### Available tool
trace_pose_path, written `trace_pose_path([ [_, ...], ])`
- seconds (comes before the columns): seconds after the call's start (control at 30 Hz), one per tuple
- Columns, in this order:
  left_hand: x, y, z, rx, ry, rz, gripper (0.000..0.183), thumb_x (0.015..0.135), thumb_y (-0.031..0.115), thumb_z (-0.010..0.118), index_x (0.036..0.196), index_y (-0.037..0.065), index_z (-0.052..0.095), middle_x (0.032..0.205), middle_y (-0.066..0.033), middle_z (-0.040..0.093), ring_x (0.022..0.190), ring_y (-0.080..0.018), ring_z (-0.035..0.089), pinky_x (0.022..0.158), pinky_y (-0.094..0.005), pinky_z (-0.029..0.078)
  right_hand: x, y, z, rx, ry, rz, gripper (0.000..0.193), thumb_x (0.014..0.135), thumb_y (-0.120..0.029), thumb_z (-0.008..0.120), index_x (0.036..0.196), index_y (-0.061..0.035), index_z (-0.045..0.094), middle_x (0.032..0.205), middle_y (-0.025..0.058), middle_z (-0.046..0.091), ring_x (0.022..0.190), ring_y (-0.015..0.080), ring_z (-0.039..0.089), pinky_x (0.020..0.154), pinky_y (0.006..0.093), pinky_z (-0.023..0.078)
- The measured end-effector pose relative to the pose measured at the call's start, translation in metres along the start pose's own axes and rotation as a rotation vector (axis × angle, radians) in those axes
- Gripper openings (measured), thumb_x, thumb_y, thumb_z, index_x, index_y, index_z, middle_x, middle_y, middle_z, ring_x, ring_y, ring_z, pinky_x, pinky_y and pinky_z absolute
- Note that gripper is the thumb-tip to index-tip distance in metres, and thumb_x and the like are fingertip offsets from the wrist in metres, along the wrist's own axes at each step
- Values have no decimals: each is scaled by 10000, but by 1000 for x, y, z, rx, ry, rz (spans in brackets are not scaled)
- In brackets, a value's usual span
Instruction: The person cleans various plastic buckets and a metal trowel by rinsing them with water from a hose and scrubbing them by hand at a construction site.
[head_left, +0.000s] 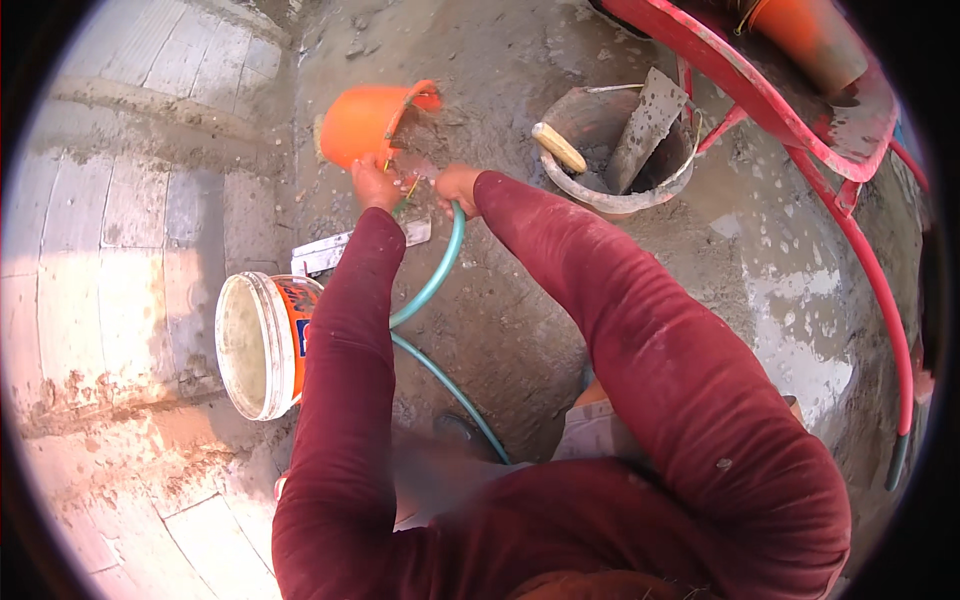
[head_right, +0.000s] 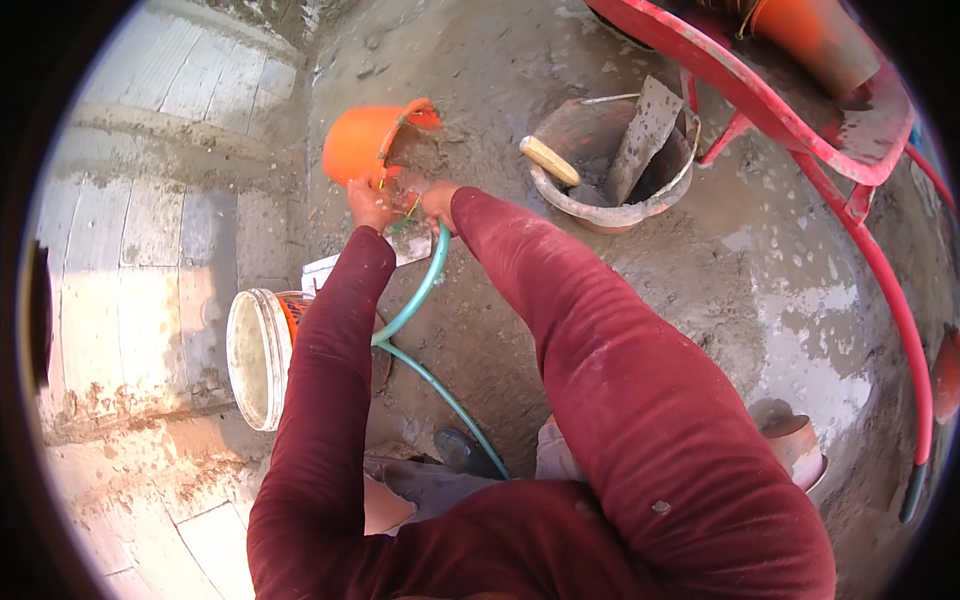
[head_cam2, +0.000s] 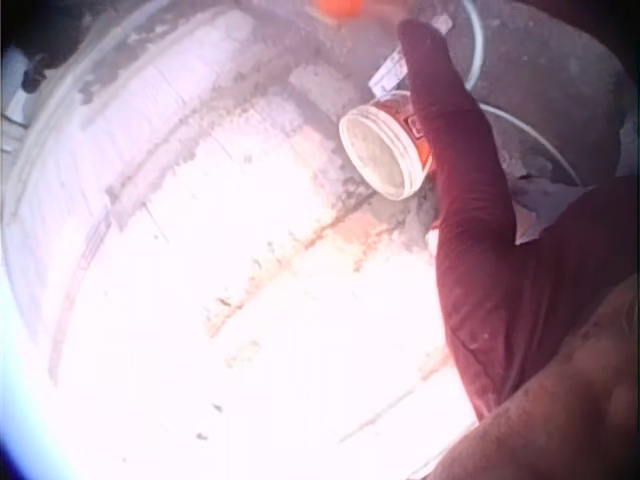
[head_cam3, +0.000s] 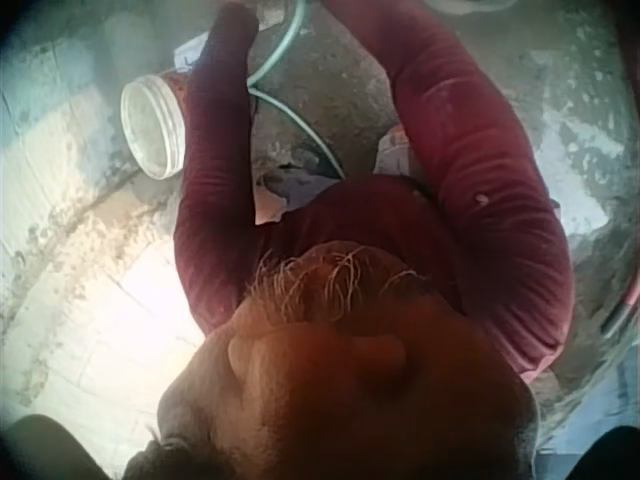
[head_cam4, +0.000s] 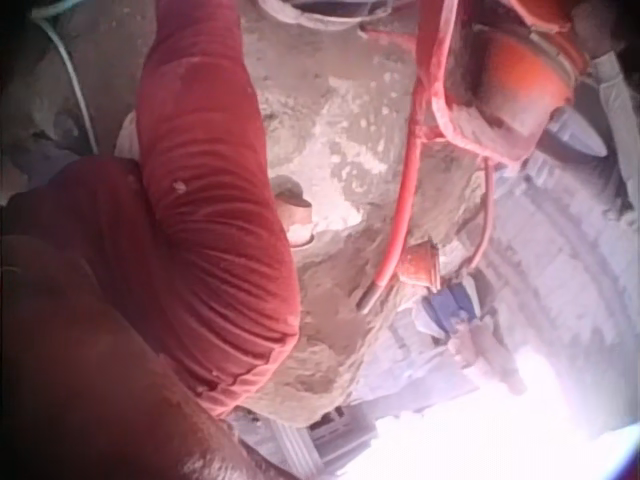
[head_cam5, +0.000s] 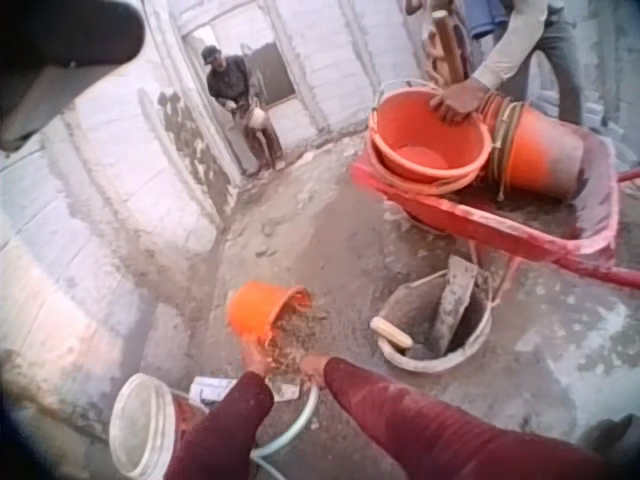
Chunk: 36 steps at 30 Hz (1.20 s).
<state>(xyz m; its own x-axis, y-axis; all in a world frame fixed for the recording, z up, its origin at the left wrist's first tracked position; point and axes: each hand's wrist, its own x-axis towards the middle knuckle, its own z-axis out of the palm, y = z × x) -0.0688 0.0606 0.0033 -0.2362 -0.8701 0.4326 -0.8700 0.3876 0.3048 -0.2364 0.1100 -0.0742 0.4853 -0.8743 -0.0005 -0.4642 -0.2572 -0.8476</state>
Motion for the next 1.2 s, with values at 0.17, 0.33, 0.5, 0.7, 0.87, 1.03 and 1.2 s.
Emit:
trace_pose_path([
  [0.17,-2,-55,-22,-124,19,-101,231,750,18,648,971,34,583,901,-184,605,893,-373,605,785,-441,483,0,-20,2,-201,-106,185,296,858,-247,523,747,14,612,652,144,607,521,263,587,476,393,457],
  [0.33,-36,-93,-43,-282,-135,-453,222,813,34,637,1022,58,565,919,-156,657,896,-316,653,779,-422,495,-12,-88,10,-441,-264,254,330,847,-240,494,907,35,665,763,183,685,651,333,664,600,409,521],
  [0.5,-34,-101,-39,-67,-57,-332,299,817,69,660,1101,79,567,984,-165,671,950,-315,656,829,-420,499,-25,-93,13,-329,-77,490,374,829,-224,479,1033,19,679,981,196,693,907,338,675,782,457,509],
  [0.7,-54,-144,-44,-4,-28,-345,337,798,75,672,1117,74,563,1039,-174,668,997,-350,642,862,-423,489,-16,-131,15,-267,-199,367,383,818,-236,503,1066,-3,680,1095,193,670,983,330,661,830,450,501],
  [0.87,-40,-164,-31,-180,-94,-379,352,796,80,671,1129,71,555,1057,-182,658,1020,-351,635,881,-419,483,-3,-99,4,-141,86,354,245,828,-202,511,877,7,629,760,159,624,613,262,612,505,388,443],
  [1.03,-55,-175,-25,-158,-147,-411,372,798,89,674,1143,53,537,1060,-182,654,1029,-340,636,894,-417,483,-1,-157,14,832,69,600,180,869,-232,490,837,-55,496,628,42,433,455,118,375,388,290,274],
  [1.2,-57,-152,-21,-159,-225,-563,358,800,122,691,1112,37,537,1050,-180,655,1011,-343,641,886,-430,488,-3,-164,-1,928,110,584,190,872,-251,488,876,-61,477,638,36,429,453,109,350,389,282,263],
])
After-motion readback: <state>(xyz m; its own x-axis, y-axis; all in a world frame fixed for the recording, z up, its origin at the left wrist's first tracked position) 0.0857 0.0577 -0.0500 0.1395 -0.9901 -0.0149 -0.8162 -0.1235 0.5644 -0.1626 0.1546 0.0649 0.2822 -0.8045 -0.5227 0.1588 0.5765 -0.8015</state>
